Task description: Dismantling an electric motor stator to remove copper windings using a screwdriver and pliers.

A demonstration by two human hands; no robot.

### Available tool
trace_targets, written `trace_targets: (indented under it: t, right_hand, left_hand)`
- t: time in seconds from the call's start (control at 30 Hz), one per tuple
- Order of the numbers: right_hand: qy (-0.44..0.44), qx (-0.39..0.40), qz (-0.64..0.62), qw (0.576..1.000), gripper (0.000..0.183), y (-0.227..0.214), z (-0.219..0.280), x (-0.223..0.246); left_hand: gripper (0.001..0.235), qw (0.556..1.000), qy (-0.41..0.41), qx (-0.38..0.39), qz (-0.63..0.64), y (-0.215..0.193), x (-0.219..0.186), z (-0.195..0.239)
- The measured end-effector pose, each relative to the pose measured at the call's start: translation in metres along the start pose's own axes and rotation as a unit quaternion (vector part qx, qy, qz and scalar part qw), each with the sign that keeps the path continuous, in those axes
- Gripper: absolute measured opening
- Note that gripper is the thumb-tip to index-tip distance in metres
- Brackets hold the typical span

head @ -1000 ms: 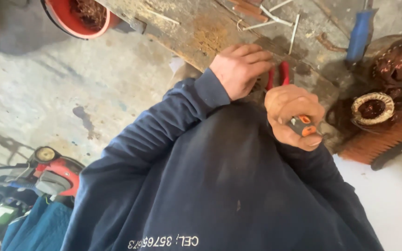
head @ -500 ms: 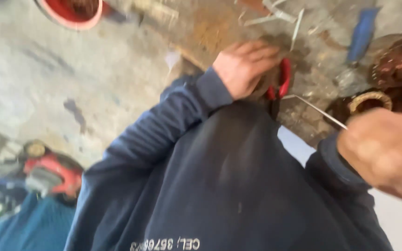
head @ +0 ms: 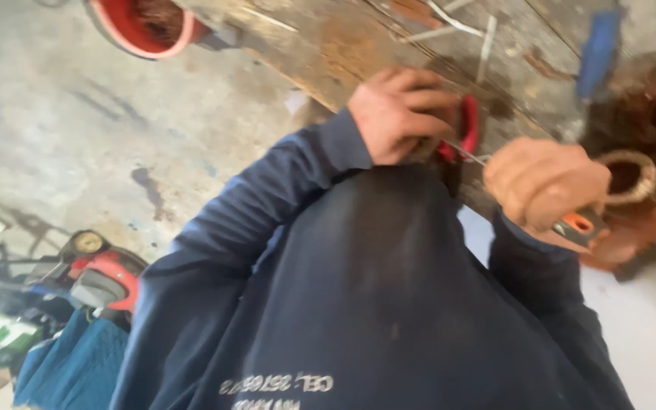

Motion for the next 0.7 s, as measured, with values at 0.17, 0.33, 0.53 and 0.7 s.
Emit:
trace_targets:
  t: [0.17,0.33,0.53,0.7]
  right_hand:
    - [0.008,0.072,-0.022,0.997,0.078,0.000,-0.006,-0.011]
    - [0.046,0.177,-0.016,0.983,0.082,0.008,-0.011,-0.018]
    - [0.058,0.186,-0.024,0.981,0.078,0.018,-0.006,-0.026]
    - [0.069,0.193,0.006,0.979,0.071,0.037,-0.028,-0.022]
  left_hand:
    - [0.032,1.000,0.019,-0.011,0.016,0.006,0.004,0.007]
    - [0.023,0.999,0.029,-0.035,0.019,0.006,0.005,0.010]
    - [0.025,0.998,0.045,-0.028,0.016,0.010,0.008,0.011]
    - [0.025,0.998,0.053,-0.025,0.016,0.005,0.004,0.010]
Point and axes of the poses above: each hand's wrist, its own z-axis away from the middle knuckle, its own y-axis out of the palm, x = y × z, the point moved 10 cm from there along -z, towards the middle knuckle, and after that the axes turned 6 degrees about -z, right-handed, at the moved point
